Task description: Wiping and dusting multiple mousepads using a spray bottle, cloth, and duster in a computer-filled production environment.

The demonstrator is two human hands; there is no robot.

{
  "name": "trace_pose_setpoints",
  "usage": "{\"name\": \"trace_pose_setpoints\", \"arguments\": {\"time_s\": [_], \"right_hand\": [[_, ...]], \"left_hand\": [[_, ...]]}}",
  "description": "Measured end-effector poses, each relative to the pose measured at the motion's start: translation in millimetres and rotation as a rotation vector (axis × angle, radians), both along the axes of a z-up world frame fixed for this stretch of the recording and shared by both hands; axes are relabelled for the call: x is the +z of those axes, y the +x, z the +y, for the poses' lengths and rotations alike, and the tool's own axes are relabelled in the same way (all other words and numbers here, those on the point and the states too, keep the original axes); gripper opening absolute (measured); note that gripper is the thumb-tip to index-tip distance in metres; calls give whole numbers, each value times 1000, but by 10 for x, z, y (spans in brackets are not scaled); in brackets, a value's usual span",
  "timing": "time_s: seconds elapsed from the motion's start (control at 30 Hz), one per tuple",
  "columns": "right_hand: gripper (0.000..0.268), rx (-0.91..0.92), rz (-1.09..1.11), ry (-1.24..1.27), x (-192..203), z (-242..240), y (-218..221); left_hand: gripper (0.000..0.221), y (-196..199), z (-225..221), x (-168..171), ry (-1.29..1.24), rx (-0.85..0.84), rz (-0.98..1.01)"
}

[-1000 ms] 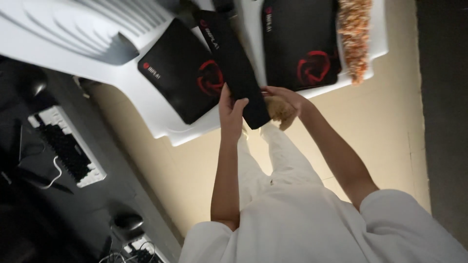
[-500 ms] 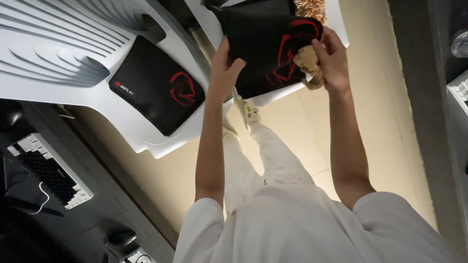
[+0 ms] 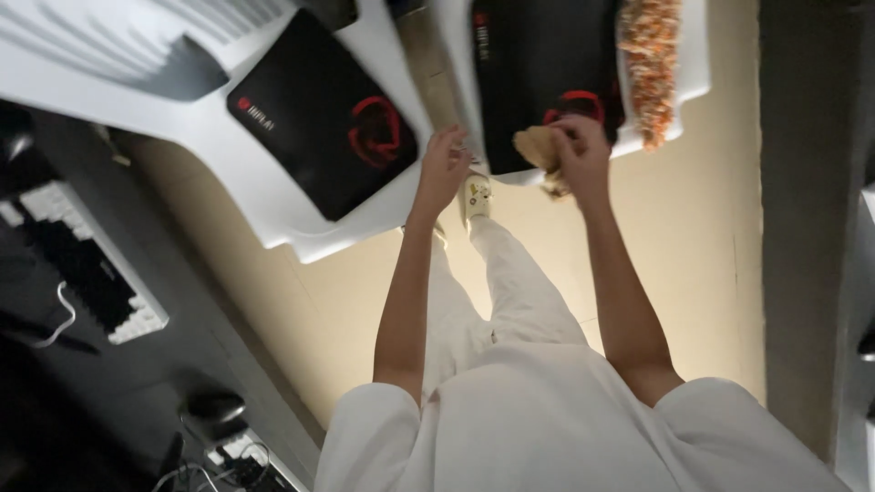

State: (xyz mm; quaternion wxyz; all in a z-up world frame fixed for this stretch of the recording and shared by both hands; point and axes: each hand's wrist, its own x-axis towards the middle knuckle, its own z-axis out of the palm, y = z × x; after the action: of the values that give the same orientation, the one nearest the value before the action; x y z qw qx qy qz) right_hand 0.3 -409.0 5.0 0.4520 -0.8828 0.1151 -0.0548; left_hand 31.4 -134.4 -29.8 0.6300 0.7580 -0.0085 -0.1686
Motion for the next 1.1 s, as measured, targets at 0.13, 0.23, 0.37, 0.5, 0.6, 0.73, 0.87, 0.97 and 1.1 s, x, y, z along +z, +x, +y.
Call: {"name": "trace_pose_setpoints", "arguments": {"time_s": [0.13, 0.23, 0.37, 0.5, 0.6, 0.73, 0.87, 0.97, 1.1], "right_hand": [[26, 85, 342, 445, 354, 1131, 287], [34, 308, 306, 447, 356, 2030, 410], [42, 765, -78, 77, -289, 3071, 359], [49, 1011, -169, -239, -253, 3746, 687], [37, 1060, -306, -324, -322, 4094, 1276], [36, 999, -439, -345, -753, 4589, 1968], [51, 731, -579, -501, -361, 4715, 1952], [50, 748, -645, -644, -344, 4352, 2012], [38, 651, -387, -635, -819, 3456, 2171]], "left_hand": [[33, -202, 729, -101, 100, 200, 12], [30, -383, 1327, -125, 266, 424, -26], [44, -774, 1914, -588, 509, 676, -84], [64, -926, 2121, -716, 690, 635, -155], [79, -871, 2155, -553, 453, 630, 20], [77, -775, 2185, -262, 369, 580, 85], [81, -653, 2215, 137, 402, 505, 59], [65, -700, 2214, 43, 557, 373, 19], [64, -716, 2216, 33, 541, 370, -22]]}}
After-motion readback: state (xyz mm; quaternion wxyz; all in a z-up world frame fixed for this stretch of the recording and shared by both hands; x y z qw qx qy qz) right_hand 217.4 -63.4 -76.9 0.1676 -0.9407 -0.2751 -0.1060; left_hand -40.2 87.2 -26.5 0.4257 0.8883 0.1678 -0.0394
